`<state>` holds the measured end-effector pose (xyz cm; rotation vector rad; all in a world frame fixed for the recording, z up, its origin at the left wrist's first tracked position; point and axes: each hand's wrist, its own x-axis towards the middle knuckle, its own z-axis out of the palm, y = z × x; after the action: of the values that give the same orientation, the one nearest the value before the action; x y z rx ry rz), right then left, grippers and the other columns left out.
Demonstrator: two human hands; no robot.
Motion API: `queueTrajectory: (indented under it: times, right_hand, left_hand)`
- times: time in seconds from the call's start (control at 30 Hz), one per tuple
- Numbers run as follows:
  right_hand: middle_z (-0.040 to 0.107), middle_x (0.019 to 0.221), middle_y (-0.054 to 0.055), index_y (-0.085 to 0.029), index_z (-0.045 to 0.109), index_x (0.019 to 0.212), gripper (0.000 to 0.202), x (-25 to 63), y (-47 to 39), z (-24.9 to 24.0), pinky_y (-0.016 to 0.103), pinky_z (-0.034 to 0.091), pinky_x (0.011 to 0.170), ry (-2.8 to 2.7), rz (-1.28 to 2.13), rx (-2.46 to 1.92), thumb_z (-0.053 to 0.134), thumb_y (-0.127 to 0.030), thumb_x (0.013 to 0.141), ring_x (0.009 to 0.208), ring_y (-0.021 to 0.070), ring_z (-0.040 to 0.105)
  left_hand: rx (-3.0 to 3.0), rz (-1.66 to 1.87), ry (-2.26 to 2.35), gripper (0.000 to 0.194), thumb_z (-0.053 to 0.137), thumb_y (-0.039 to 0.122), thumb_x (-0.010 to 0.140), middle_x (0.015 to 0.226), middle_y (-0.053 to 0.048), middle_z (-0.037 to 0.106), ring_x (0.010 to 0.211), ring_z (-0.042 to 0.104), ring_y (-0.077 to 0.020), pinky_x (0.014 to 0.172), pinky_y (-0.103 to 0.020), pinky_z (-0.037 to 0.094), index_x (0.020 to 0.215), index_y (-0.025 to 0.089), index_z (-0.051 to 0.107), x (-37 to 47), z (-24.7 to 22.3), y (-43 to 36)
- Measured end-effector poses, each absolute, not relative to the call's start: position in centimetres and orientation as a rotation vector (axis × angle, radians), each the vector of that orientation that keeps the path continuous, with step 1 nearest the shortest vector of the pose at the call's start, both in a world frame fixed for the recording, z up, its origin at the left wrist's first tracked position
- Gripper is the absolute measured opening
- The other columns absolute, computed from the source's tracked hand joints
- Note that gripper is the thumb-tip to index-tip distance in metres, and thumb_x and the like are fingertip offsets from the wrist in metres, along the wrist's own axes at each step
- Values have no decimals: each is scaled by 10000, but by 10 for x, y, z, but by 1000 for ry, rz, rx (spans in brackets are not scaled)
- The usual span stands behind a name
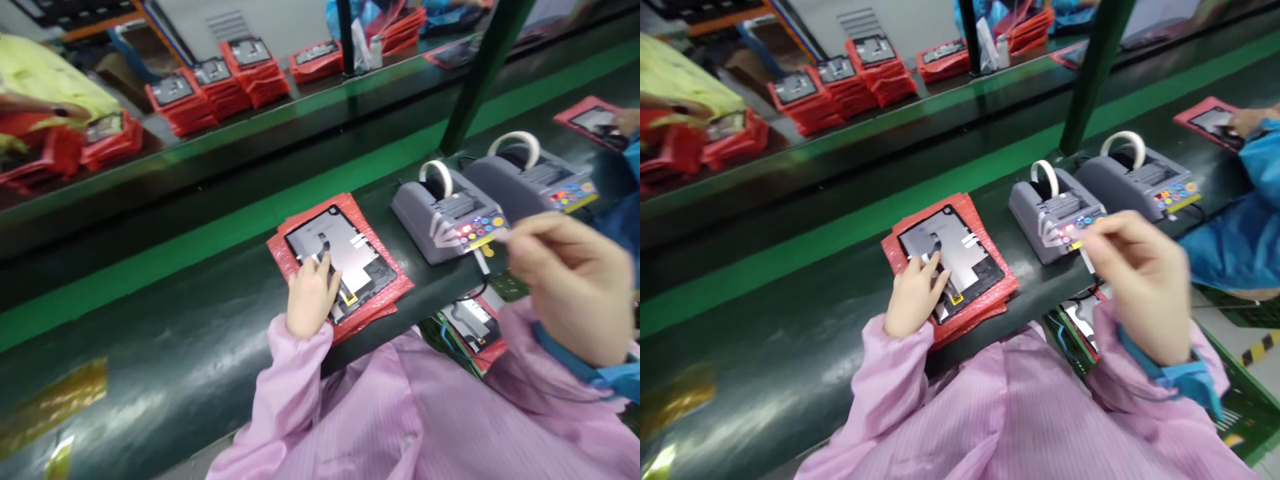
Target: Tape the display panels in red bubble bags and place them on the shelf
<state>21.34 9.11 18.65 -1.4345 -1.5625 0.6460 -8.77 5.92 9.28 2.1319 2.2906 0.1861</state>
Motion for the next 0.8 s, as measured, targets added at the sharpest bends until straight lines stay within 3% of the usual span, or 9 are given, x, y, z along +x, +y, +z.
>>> queueTrajectory:
  times: [0.1,0.2,0.3,0.8]
  right_hand:
    - [635,832,25,-198,642,788,152,124,121,186,299,461,723,-1962,1009,-1144,639,-326,871,772,154,592]
    - [670,786,28,-156,654,761,95,49,173,158,273,465,735,-2264,1075,-1201,603,-180,838,718,136,601]
    - [694,739,42,-143,674,730,141,9,211,130,261,463,725,-2463,1092,-1319,575,-143,831,697,145,618]
    - [725,866,55,-162,700,752,134,-5,225,104,268,441,760,-2627,929,-1338,576,-119,778,810,167,615]
  left_hand:
    - [2093,110,2304,492,448,379,1014,1072,-145,661,960,652,-282,860,-401,442,1433,138,538,-89,95,73]
    - [2081,165,2294,501,427,390,1024,1077,-144,688,938,664,-272,851,-387,416,1448,141,522,-91,91,81]
    - [2040,213,2294,501,412,385,1027,1068,-149,699,916,670,-266,835,-382,407,1444,131,520,-93,86,84]
    - [2008,313,2262,502,428,347,1016,1001,-145,695,771,655,-223,799,-387,387,1425,72,521,-92,83,87]
